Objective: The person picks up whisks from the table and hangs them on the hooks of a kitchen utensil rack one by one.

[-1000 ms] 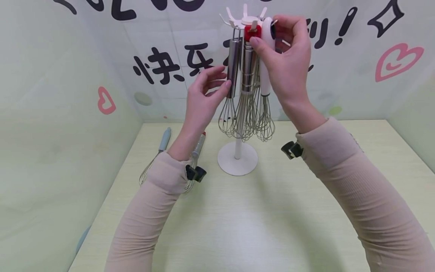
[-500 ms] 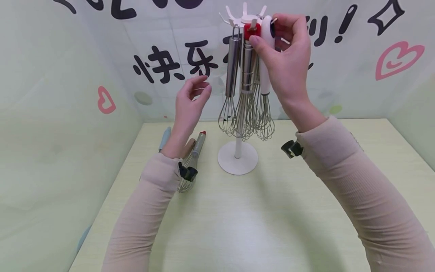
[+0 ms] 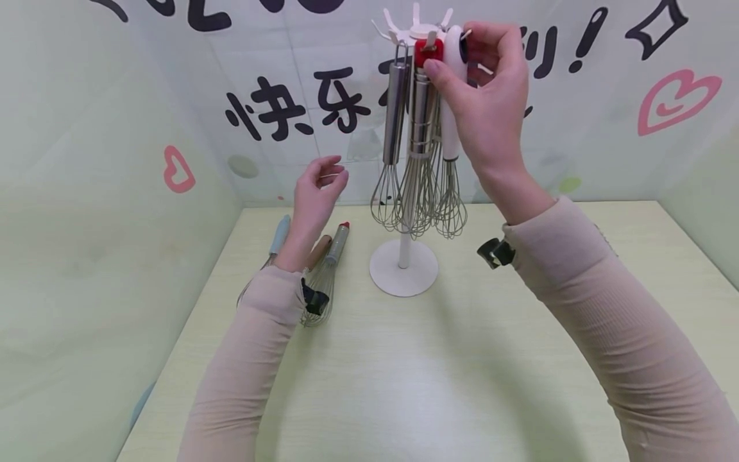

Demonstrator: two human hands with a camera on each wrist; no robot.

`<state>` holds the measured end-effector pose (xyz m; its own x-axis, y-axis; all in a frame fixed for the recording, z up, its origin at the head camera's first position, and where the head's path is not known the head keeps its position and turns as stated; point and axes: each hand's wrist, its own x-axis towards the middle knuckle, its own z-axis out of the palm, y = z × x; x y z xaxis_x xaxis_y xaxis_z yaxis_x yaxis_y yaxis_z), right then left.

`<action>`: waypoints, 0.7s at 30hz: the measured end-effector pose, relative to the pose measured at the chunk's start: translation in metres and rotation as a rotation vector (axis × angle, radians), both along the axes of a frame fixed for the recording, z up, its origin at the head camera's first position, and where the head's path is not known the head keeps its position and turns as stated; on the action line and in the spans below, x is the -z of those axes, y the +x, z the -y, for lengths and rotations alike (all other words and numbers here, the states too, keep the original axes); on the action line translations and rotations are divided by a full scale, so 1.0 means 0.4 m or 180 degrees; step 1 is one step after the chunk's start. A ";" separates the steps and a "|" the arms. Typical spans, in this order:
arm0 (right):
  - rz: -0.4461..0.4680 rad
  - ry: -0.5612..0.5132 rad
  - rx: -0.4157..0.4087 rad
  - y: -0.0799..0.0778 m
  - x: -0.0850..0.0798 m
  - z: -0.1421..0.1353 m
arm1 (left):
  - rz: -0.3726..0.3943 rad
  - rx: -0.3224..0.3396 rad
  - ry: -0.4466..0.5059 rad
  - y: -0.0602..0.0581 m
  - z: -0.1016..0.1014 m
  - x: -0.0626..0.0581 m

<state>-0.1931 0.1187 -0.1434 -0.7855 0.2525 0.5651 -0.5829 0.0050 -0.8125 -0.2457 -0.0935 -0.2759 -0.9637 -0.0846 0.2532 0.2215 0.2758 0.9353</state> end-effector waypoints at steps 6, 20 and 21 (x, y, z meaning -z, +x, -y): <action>-0.0004 -0.0038 -0.0052 -0.012 -0.001 -0.009 | 0.0217 -0.0085 -0.0029 -0.006 0.001 0.039; 0.0000 -0.0203 -0.0195 -0.027 -0.008 -0.018 | 0.0555 -0.0124 -0.0347 -0.027 0.019 0.137; -0.0005 -0.0198 -0.0183 -0.027 -0.008 -0.017 | 0.0562 -0.0130 -0.0359 -0.028 0.021 0.142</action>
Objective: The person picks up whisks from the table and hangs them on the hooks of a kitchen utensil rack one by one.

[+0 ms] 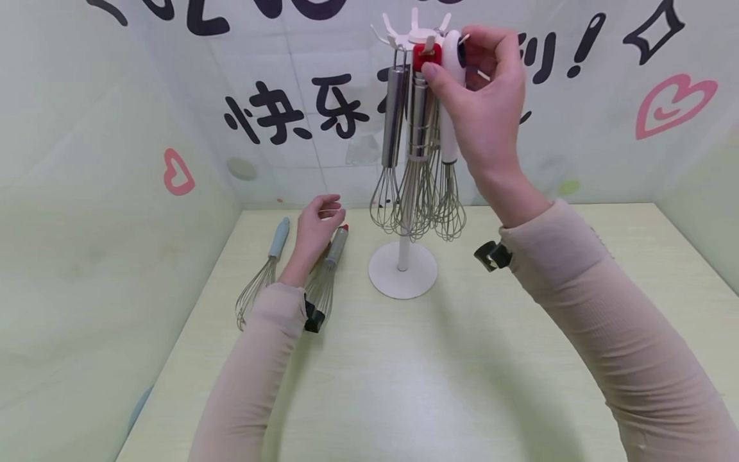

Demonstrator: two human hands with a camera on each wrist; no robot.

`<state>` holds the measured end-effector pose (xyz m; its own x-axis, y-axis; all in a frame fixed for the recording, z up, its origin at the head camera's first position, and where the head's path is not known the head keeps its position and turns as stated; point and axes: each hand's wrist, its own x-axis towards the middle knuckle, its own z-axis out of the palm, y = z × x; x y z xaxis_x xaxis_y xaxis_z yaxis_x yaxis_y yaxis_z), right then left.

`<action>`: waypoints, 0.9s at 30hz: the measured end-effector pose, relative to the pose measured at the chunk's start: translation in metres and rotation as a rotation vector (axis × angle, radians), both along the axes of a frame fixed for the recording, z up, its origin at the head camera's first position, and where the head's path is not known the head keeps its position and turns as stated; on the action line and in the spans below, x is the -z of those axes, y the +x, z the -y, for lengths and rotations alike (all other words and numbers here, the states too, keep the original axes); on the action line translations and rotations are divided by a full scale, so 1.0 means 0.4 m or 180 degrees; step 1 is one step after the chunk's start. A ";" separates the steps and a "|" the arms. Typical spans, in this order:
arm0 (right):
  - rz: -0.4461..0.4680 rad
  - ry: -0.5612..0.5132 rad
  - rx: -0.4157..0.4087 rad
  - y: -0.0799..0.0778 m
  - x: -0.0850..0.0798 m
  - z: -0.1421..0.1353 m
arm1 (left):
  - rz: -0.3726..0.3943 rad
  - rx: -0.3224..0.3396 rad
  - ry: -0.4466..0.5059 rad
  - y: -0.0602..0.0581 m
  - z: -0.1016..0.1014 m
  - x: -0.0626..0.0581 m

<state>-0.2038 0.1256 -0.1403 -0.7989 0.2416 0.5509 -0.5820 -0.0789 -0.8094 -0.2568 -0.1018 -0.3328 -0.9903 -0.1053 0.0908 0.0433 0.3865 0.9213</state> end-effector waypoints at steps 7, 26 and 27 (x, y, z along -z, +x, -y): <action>-0.0008 0.0002 0.0105 0.002 -0.005 0.010 | 0.0161 0.0000 -0.0299 0.002 0.012 0.031; 0.0033 -0.0003 0.0196 0.009 -0.006 0.024 | 0.0555 0.0059 -0.0527 0.008 0.043 0.102; 0.0032 0.0001 0.0200 0.009 -0.006 0.024 | 0.0565 0.0068 -0.0535 0.008 0.044 0.105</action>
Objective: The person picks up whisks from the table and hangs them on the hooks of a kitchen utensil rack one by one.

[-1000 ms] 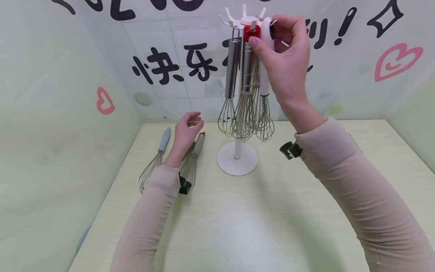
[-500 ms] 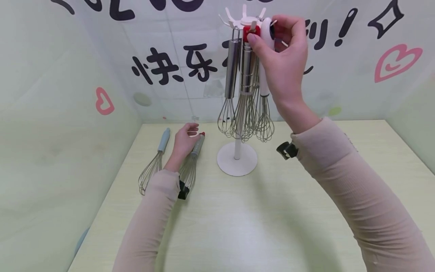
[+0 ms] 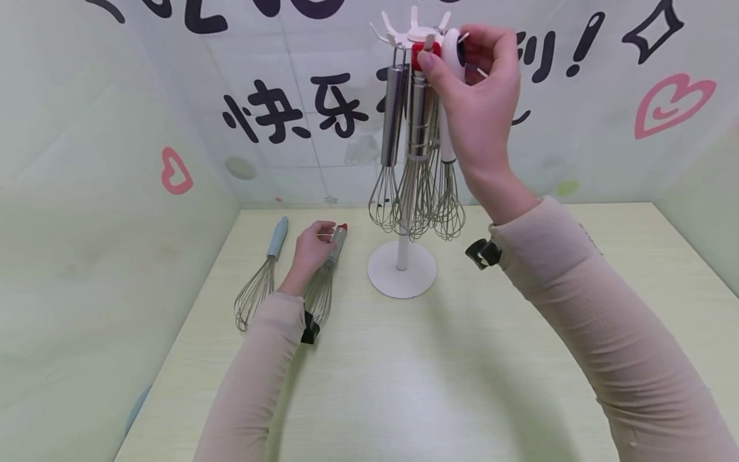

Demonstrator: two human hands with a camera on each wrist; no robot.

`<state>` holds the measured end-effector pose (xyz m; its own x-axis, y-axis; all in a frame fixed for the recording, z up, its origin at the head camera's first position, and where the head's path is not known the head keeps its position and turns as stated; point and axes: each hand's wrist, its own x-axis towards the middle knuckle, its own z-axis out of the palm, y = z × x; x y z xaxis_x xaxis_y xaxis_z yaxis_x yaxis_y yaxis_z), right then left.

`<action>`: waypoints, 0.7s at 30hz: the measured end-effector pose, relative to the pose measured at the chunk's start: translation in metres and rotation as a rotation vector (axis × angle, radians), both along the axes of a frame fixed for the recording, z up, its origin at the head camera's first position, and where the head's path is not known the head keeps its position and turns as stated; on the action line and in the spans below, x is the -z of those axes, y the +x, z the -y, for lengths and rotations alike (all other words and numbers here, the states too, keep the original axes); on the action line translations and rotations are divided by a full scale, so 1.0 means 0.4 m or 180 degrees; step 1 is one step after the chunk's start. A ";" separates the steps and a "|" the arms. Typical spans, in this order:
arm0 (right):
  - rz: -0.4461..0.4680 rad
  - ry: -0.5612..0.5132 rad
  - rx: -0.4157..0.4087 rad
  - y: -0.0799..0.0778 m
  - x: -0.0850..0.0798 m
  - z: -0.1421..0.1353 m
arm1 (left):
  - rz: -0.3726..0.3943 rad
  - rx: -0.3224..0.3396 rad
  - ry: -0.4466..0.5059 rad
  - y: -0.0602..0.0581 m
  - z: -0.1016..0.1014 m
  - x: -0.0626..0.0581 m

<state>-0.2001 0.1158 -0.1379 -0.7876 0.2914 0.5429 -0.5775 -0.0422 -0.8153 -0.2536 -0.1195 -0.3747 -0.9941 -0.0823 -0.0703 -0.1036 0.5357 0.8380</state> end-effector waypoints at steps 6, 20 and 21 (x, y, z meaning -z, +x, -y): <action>0.0023 -0.0018 -0.0013 -0.005 0.000 -0.002 | 0.0035 0.0015 -0.0026 -0.004 0.004 0.011; 0.0064 -0.0086 -0.0019 0.003 -0.005 0.003 | 0.0034 0.0039 -0.0403 0.000 0.013 0.040; 0.0059 -0.0081 -0.0016 0.003 -0.005 0.003 | 0.0025 0.0037 -0.0406 0.000 0.014 0.042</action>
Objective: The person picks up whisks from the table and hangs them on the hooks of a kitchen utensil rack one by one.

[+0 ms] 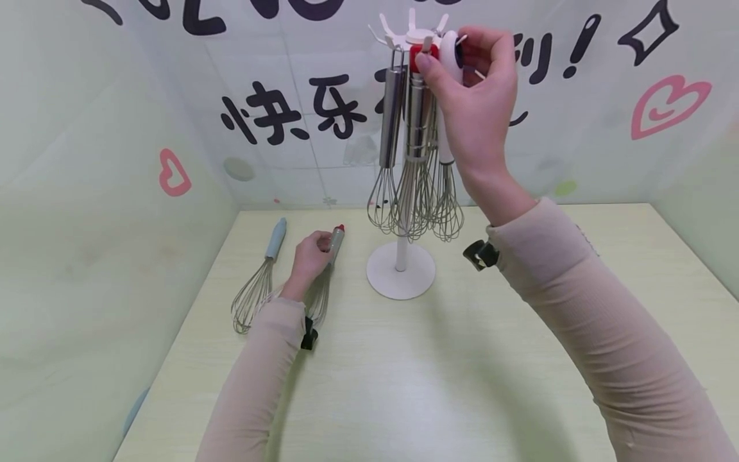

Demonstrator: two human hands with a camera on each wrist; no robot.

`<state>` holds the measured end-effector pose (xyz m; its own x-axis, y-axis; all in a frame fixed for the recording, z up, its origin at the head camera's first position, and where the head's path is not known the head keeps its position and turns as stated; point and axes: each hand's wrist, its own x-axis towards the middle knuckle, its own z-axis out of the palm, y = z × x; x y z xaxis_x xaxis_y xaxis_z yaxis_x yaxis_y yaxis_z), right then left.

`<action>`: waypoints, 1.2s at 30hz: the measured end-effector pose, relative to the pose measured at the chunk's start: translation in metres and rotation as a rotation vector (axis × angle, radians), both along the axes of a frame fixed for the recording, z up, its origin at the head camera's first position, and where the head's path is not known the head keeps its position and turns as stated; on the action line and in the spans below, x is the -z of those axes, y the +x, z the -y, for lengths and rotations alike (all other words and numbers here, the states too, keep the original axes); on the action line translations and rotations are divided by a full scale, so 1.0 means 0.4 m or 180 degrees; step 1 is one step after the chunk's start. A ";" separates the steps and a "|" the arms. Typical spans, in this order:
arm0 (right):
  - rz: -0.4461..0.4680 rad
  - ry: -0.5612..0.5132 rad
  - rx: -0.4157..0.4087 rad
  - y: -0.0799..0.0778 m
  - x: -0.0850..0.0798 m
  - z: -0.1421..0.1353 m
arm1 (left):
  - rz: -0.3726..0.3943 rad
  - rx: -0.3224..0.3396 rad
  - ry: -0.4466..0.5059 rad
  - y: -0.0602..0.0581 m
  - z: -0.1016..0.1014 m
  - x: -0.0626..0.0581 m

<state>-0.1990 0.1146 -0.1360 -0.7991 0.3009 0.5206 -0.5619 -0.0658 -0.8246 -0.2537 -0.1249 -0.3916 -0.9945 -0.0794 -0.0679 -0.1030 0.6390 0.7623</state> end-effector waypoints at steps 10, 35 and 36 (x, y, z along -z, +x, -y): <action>0.0002 -0.0003 -0.0003 -0.001 0.000 0.003 | 0.0091 -0.0062 -0.0018 0.001 0.002 0.012; -0.0025 -0.0045 -0.0020 -0.029 0.010 -0.001 | 0.0261 0.0216 -0.0101 0.001 -0.017 0.018; -0.0020 -0.0056 -0.0025 -0.027 0.009 0.000 | 0.0259 0.0210 -0.0101 0.001 -0.017 0.018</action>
<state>-0.2099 0.1147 -0.1396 -0.7982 0.3038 0.5202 -0.5665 -0.0847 -0.8197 -0.2533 -0.1181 -0.3990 -0.9890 -0.0172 -0.1472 -0.1207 0.6702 0.7323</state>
